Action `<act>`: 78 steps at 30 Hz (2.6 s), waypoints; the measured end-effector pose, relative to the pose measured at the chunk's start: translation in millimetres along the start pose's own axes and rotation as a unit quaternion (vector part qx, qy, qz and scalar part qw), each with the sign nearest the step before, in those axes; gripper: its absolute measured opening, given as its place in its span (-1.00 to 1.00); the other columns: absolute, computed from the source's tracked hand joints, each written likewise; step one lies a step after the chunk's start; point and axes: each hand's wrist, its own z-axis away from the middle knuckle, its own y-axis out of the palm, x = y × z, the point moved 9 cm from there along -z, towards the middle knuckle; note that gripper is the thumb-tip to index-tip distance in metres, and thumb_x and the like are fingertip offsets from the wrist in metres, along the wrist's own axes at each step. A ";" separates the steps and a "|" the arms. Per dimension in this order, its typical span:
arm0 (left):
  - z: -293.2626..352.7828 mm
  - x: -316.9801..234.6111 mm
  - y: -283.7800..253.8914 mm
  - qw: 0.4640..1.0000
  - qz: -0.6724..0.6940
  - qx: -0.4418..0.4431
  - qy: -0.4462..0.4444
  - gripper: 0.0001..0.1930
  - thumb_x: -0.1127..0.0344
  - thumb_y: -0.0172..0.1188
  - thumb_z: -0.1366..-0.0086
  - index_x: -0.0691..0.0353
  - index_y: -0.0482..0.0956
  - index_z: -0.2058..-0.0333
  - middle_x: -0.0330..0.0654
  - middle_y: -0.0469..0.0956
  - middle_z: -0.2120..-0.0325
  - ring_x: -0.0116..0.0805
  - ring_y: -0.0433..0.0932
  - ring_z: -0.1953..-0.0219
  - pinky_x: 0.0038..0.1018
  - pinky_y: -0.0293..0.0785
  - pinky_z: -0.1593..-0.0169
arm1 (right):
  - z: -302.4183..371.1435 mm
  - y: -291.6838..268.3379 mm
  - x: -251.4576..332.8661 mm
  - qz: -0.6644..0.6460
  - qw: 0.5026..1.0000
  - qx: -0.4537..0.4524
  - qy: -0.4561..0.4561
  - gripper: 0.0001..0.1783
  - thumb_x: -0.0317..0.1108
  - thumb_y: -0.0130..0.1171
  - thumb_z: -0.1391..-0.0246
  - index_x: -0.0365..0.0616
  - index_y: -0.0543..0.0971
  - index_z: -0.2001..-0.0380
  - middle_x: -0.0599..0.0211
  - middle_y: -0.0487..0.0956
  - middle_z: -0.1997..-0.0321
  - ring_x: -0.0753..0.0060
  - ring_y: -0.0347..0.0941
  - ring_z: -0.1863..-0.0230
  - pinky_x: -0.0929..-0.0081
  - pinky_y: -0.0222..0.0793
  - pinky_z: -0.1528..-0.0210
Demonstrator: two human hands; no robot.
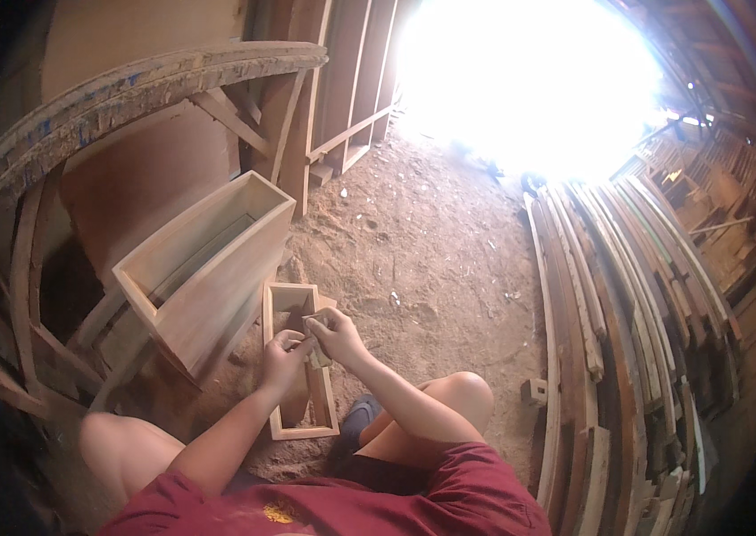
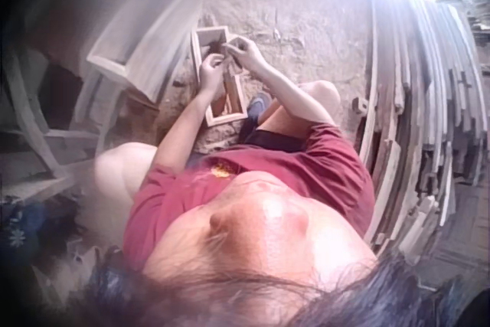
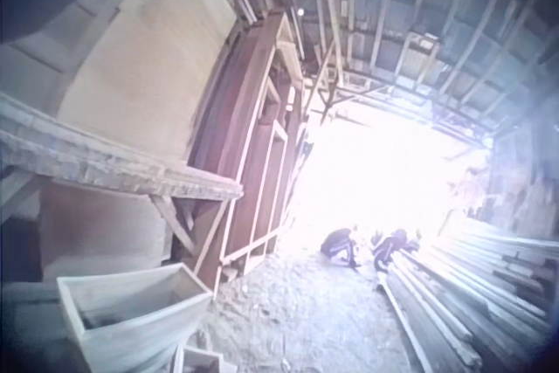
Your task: The person sits on the ground and assembles a small rectangular wooden frame by hand. They repeatedly fit and adjust the wooden pieces together, occasionally using a small sanding block to smooth the edges. The person works on the frame continuously, aligning the corners and ensuring a snug fit.
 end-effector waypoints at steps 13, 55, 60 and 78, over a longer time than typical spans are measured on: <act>-7.4 -4.7 -25.7 0.999 0.001 0.004 0.045 -0.82 0.33 0.32 -0.29 0.37 0.67 0.28 -0.22 0.68 0.41 -0.54 0.56 0.36 -0.51 0.49 0.20 | -1.4 22.0 -18.7 0.030 0.990 0.132 0.033 -0.69 -0.21 0.09 -0.38 -0.20 0.61 0.01 0.58 0.55 0.33 0.71 0.35 0.35 0.62 0.32 0.30; -15.4 135.2 -61.1 0.934 -0.297 -0.076 -0.185 -0.07 -0.03 0.26 -0.26 0.44 0.02 -0.38 0.30 0.29 -0.28 0.14 0.36 -0.29 -0.15 0.29 -0.33 | -100.9 -41.0 -156.4 0.235 0.947 -0.211 0.056 -0.44 0.08 0.08 -0.31 -0.33 0.47 0.36 -0.07 0.55 0.39 0.09 0.46 0.34 0.15 0.36 0.19; -11.7 126.0 -69.9 0.935 -0.287 -0.073 -0.198 -0.08 0.02 0.29 -0.25 0.48 0.03 -0.36 0.33 0.32 -0.25 0.17 0.41 -0.25 -0.14 0.34 -0.30 | -131.6 -26.8 -149.3 0.265 0.938 -0.218 0.054 -0.40 0.10 0.13 -0.25 -0.39 0.51 0.26 -0.23 0.59 0.24 -0.20 0.53 0.16 0.09 0.39 0.07; -14.9 110.2 -67.2 0.906 -0.361 -0.075 -0.208 -0.34 0.31 0.17 -0.27 0.52 0.22 -0.27 0.32 0.48 -0.08 0.18 0.51 -0.12 -0.12 0.44 -0.21 | -175.4 -33.1 -143.2 0.158 0.953 -0.259 -0.003 -0.64 -0.18 0.23 -0.25 -0.24 0.43 0.47 0.32 0.47 0.59 0.48 0.34 0.55 0.35 0.30 0.43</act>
